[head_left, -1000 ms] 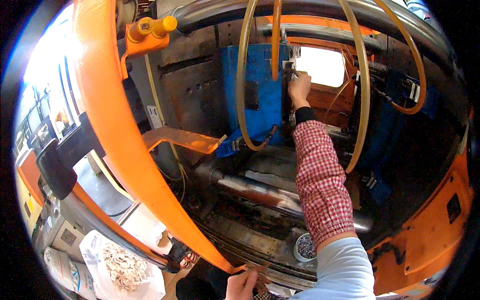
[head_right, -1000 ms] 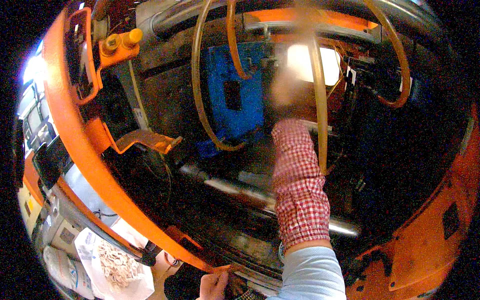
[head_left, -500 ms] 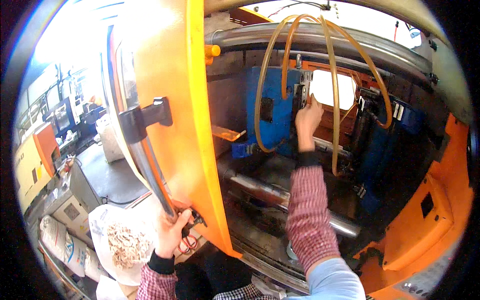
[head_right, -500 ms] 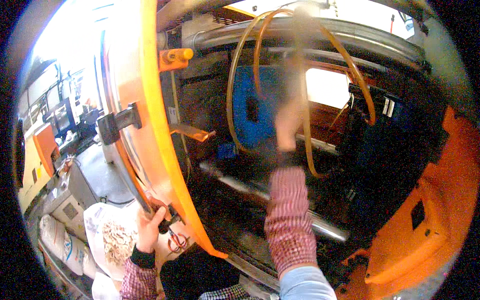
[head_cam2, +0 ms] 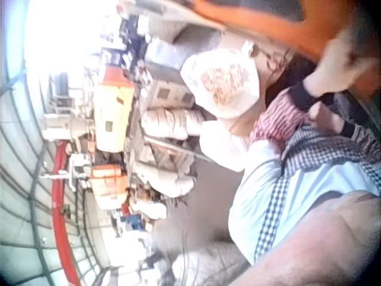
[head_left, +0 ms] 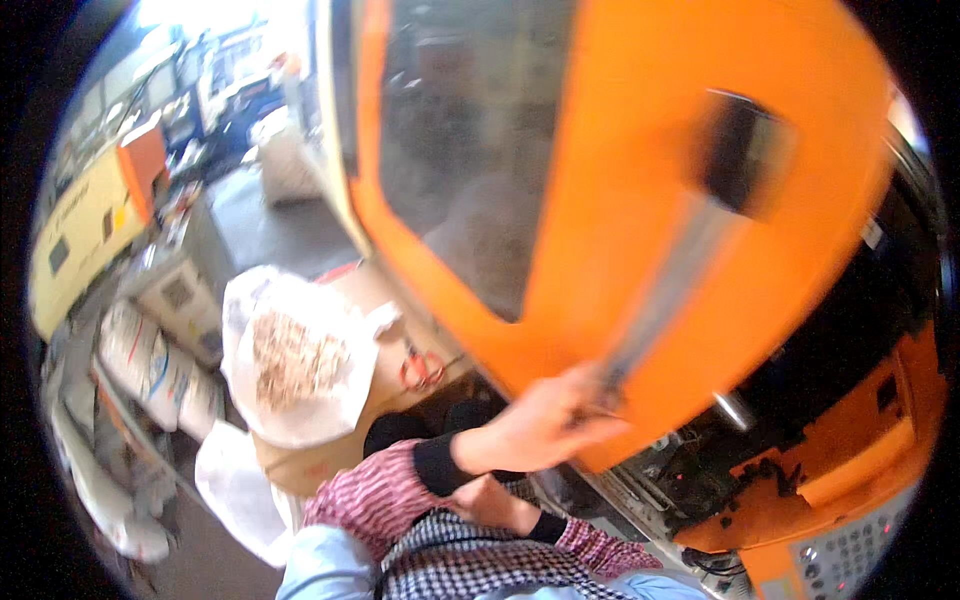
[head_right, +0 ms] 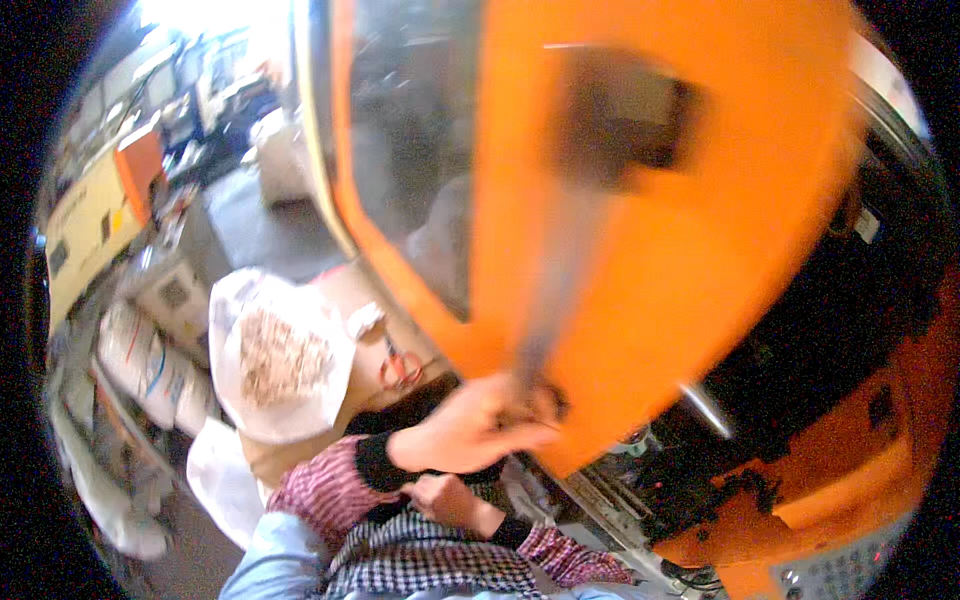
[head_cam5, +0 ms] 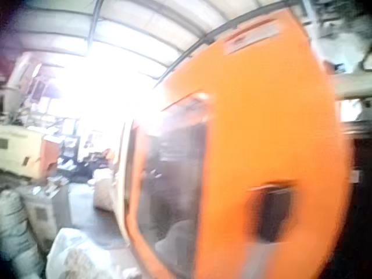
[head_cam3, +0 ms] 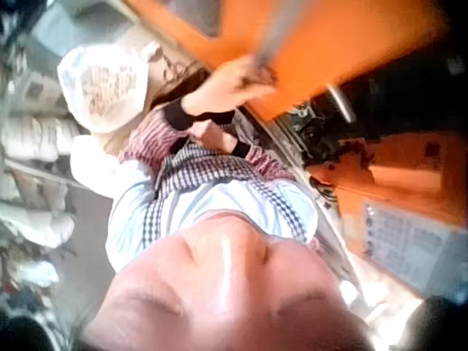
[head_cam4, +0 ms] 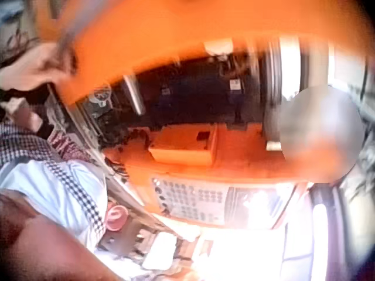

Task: The person operates an injection molding machine by repeatedly opening the safety door, retrieving a small white plastic component, and placing it into the mold cavity. They then close the door to allow the machine to cycle. The person also handles a bag of finished plastic parts and uses scissors to trim excess material from the components.

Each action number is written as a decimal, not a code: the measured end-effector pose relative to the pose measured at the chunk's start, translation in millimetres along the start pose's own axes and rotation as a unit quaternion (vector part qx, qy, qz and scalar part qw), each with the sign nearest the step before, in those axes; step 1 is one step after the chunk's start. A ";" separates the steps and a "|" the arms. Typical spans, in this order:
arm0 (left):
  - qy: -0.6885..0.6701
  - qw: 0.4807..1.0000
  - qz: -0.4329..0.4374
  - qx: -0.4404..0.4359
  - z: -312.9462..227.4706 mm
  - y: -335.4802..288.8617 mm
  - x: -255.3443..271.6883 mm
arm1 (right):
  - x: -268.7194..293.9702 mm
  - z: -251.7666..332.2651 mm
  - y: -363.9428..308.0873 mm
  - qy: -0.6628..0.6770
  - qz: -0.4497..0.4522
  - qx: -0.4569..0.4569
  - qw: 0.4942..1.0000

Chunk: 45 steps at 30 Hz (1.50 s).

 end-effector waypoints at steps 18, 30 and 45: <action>-0.026 0.964 0.003 -0.266 -98.6 41.1 -234.7 | -72.8 -32.5 -51.0 -0.044 0.232 -0.097 0.967; -0.057 0.960 -0.016 -0.273 -88.8 45.6 -244.6 | -3.5 8.8 40.6 0.106 -0.015 -0.048 0.993; -0.101 0.721 -0.572 0.378 96.5 -380.2 16.6 | -129.1 -110.2 267.4 -0.079 0.115 -0.030 0.990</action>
Point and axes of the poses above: each hand's wrist, its own y-axis towards the middle knuckle, its own x-axis out of the back of the hand, z = x × y, the point moved 5 cm from there along y, towards the middle knuckle, and after that the axes turned 12 degrees about z, right-handed, at the moved point
